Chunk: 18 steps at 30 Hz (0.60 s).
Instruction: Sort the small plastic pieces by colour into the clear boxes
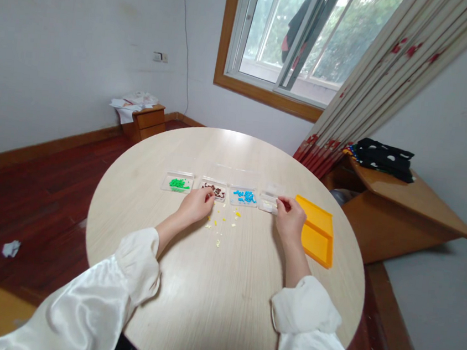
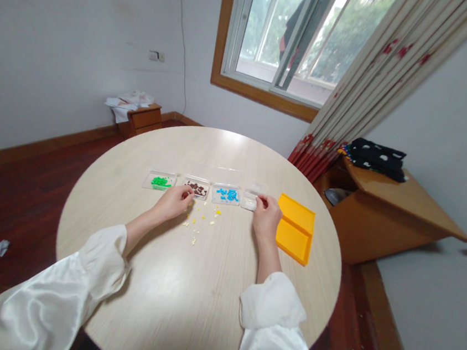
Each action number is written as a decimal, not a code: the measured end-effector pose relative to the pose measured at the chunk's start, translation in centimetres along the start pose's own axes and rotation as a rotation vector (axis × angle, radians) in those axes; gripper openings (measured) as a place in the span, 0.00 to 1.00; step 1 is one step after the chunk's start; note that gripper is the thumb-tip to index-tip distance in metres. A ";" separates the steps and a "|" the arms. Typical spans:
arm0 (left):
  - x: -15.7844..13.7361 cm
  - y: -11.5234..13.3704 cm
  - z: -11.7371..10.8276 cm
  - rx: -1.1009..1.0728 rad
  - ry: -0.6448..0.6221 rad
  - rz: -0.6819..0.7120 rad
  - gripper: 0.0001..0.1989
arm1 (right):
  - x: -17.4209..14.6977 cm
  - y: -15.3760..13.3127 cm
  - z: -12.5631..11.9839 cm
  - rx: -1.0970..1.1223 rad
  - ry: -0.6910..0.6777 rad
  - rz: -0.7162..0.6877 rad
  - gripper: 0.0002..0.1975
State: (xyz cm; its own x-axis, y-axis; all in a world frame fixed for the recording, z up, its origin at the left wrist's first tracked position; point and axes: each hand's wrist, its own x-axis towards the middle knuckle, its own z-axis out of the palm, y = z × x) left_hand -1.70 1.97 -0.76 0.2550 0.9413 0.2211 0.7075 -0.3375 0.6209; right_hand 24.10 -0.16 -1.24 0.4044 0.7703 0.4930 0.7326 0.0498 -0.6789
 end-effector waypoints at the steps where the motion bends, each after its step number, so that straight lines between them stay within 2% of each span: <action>1: 0.0 0.0 0.0 0.001 -0.002 -0.001 0.11 | 0.1 0.3 0.1 0.015 0.033 0.021 0.14; 4: 0.0 0.1 -0.1 0.000 -0.003 -0.003 0.11 | 0.2 0.6 0.2 0.060 0.054 0.050 0.17; 6: 0.0 0.1 -0.1 -0.005 0.000 -0.002 0.11 | 0.0 0.2 0.2 0.070 0.000 0.021 0.17; 8: 0.0 0.0 -0.1 -0.010 0.005 -0.002 0.11 | -0.4 -0.7 0.1 0.078 -0.121 -0.033 0.14; 13: 0.1 -0.4 0.3 -0.012 0.010 0.006 0.12 | -2.2 -3.4 0.5 0.080 -0.621 -0.183 0.08; 15: 0.2 -0.5 0.5 -0.015 0.005 0.046 0.12 | -2.8 -4.0 1.0 0.047 -0.721 -0.252 0.08; 18: 0.2 -0.5 0.8 -0.006 -0.007 0.106 0.13 | -3.3 -4.4 1.7 -0.013 -0.774 -0.340 0.08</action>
State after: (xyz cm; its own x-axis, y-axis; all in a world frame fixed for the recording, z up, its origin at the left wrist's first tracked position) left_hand -1.50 2.32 -1.63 0.3326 0.9003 0.2808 0.6722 -0.4352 0.5989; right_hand 18.64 -1.80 -0.79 -0.3247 0.9332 0.1541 0.7550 0.3539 -0.5520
